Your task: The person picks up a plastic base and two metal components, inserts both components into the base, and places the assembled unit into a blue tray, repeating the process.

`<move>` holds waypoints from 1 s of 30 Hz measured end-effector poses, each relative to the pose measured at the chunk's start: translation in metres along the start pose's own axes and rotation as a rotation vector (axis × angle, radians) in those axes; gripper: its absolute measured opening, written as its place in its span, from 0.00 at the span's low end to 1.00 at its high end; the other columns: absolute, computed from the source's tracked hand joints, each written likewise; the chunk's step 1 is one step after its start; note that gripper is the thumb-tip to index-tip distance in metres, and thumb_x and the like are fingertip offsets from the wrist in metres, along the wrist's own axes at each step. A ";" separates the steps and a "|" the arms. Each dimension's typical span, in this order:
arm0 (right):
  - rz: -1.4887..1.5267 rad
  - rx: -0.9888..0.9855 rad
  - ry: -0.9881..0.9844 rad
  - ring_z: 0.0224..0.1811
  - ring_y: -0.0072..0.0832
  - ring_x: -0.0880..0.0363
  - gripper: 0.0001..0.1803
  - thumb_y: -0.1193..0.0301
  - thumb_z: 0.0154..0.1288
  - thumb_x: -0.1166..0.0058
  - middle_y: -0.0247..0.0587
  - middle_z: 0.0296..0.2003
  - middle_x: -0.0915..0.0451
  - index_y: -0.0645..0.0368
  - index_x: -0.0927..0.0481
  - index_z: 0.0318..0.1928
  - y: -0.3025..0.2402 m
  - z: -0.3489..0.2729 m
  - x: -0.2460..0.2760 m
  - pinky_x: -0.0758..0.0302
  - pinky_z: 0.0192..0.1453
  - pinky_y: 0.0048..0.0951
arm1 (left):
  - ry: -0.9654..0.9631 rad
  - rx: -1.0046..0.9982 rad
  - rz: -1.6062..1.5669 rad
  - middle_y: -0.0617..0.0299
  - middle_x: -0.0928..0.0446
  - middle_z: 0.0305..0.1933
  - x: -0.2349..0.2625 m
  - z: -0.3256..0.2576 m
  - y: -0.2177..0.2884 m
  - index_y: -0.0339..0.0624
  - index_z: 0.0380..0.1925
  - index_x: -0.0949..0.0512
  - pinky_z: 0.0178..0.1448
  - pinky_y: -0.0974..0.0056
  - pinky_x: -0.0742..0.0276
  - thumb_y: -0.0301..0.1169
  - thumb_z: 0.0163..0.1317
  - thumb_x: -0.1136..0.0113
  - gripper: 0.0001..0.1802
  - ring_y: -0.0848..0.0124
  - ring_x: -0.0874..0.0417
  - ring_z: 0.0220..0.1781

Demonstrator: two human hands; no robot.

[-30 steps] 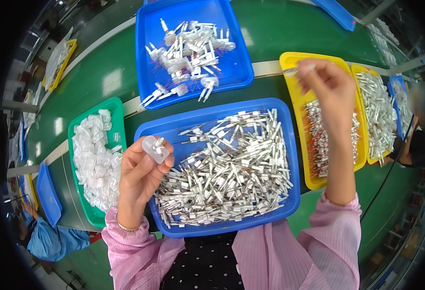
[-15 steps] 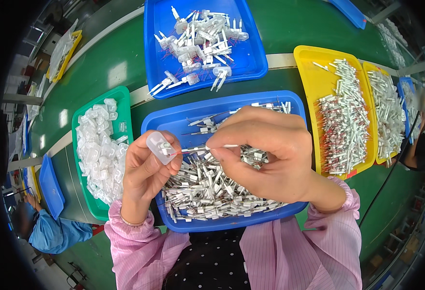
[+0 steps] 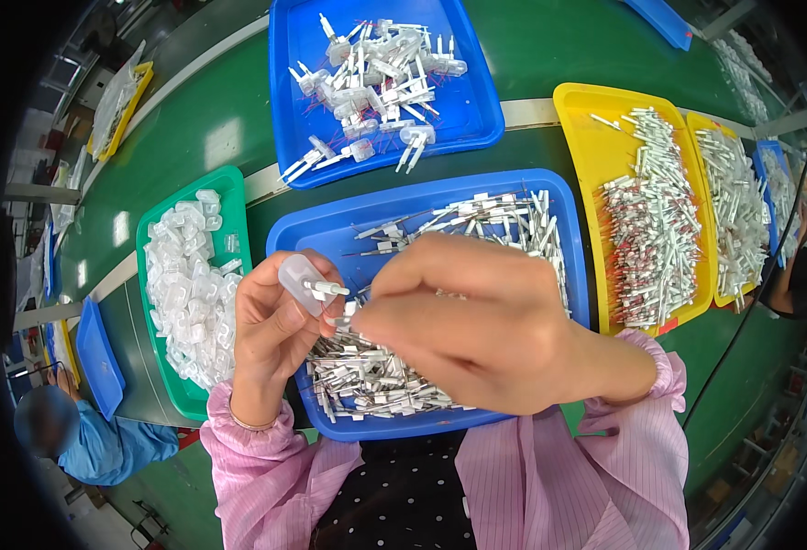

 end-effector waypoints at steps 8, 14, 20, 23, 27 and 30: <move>-0.147 -0.059 0.050 0.23 0.29 0.26 0.11 0.87 0.40 0.43 0.44 0.26 0.25 0.68 0.20 0.30 0.002 -0.002 0.006 0.31 0.24 0.25 | -0.022 0.024 -0.022 0.48 0.23 0.39 -0.002 0.000 0.000 0.26 0.48 0.31 0.38 0.67 0.23 0.20 0.58 0.45 0.17 0.66 0.19 0.37; -0.383 0.146 0.025 0.21 0.28 0.27 0.15 0.85 0.32 0.42 0.43 0.24 0.27 0.69 0.20 0.29 -0.029 -0.001 -0.007 0.31 0.21 0.24 | 0.006 -0.006 0.096 0.49 0.23 0.37 -0.001 0.001 0.003 0.26 0.47 0.31 0.38 0.67 0.22 0.19 0.58 0.46 0.16 0.66 0.19 0.37; -0.385 0.158 0.007 0.21 0.28 0.27 0.14 0.85 0.33 0.41 0.42 0.24 0.26 0.69 0.20 0.28 -0.032 -0.002 -0.011 0.31 0.21 0.23 | 0.001 -0.028 0.109 0.48 0.23 0.38 -0.002 0.000 0.004 0.26 0.47 0.31 0.38 0.67 0.22 0.19 0.57 0.46 0.16 0.66 0.19 0.37; -0.252 0.101 -0.014 0.22 0.27 0.27 0.12 0.85 0.37 0.41 0.43 0.26 0.26 0.68 0.20 0.30 -0.026 -0.003 -0.014 0.30 0.22 0.23 | -0.020 -0.031 0.085 0.48 0.23 0.39 -0.005 0.000 0.003 0.26 0.47 0.31 0.38 0.66 0.21 0.19 0.57 0.46 0.16 0.66 0.19 0.38; 0.001 -0.135 0.151 0.22 0.25 0.27 0.09 0.84 0.46 0.41 0.41 0.28 0.24 0.66 0.21 0.33 0.001 -0.004 -0.007 0.32 0.23 0.21 | 0.004 0.008 -0.008 0.48 0.23 0.40 -0.007 -0.003 0.000 0.27 0.48 0.31 0.39 0.66 0.21 0.19 0.57 0.45 0.17 0.65 0.19 0.39; 0.055 -0.265 0.240 0.24 0.22 0.25 0.08 0.84 0.50 0.41 0.42 0.28 0.22 0.65 0.20 0.34 0.024 -0.015 -0.009 0.31 0.23 0.20 | 0.017 0.015 -0.016 0.49 0.23 0.40 -0.005 -0.003 -0.004 0.27 0.48 0.31 0.40 0.66 0.21 0.19 0.57 0.45 0.18 0.65 0.19 0.39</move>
Point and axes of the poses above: each hand's wrist, its own z-axis towards the middle knuckle, its own x-axis out of the back of the hand, y = z × x, the point moved 8 cm from there along z, towards the middle knuckle
